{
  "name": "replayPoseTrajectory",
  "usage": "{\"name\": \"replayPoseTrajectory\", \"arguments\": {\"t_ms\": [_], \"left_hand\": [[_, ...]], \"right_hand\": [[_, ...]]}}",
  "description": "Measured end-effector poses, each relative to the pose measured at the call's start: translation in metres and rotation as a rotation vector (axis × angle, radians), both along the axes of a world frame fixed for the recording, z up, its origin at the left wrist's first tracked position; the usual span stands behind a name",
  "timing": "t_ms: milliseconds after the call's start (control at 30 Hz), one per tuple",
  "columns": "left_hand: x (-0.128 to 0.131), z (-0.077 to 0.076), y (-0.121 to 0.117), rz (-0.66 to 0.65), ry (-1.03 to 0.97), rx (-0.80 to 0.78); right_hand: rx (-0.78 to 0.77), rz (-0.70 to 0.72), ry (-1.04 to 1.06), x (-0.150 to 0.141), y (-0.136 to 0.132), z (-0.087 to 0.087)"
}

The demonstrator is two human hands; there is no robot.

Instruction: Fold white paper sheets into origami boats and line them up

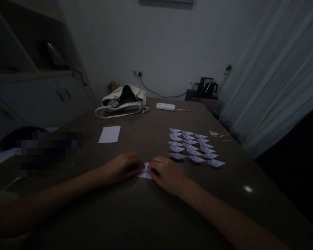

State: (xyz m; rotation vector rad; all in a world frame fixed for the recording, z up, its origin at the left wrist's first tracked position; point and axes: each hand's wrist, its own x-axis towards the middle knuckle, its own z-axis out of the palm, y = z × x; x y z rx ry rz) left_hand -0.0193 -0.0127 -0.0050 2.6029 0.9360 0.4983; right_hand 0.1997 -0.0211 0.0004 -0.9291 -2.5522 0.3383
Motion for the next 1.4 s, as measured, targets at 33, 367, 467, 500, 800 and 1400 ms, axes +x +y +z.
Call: {"name": "replayPoseTrajectory", "arguments": {"t_ms": [33,367,467,500,800,1400], "left_hand": [[-0.0003,0.0005,-0.0005,0.000,-0.002,-0.003],[-0.0024,0.0028,-0.0024,0.004,-0.024,-0.022],[-0.0028,0.0005,-0.0015,-0.012,-0.035,-0.014],[-0.0030,-0.0001,-0.0013,-0.015,-0.041,-0.011],[-0.0016,0.0009,-0.0007,-0.009,-0.043,-0.013],[-0.0039,0.0059,-0.0015,-0.090,0.002,-0.004]], "right_hand": [[0.029,0.019,-0.014,-0.0004,-0.0001,-0.0017],[0.176,0.143,-0.124,-0.0022,0.0030,-0.0060],[0.153,0.156,-0.131,-0.0019,0.0032,-0.0042],[0.146,0.153,-0.131,-0.0018,0.0031,-0.0036],[0.147,0.158,-0.126,-0.0005,0.0031,-0.0041],[0.010,0.159,-0.115,0.0016,0.0031,0.0022]]}}
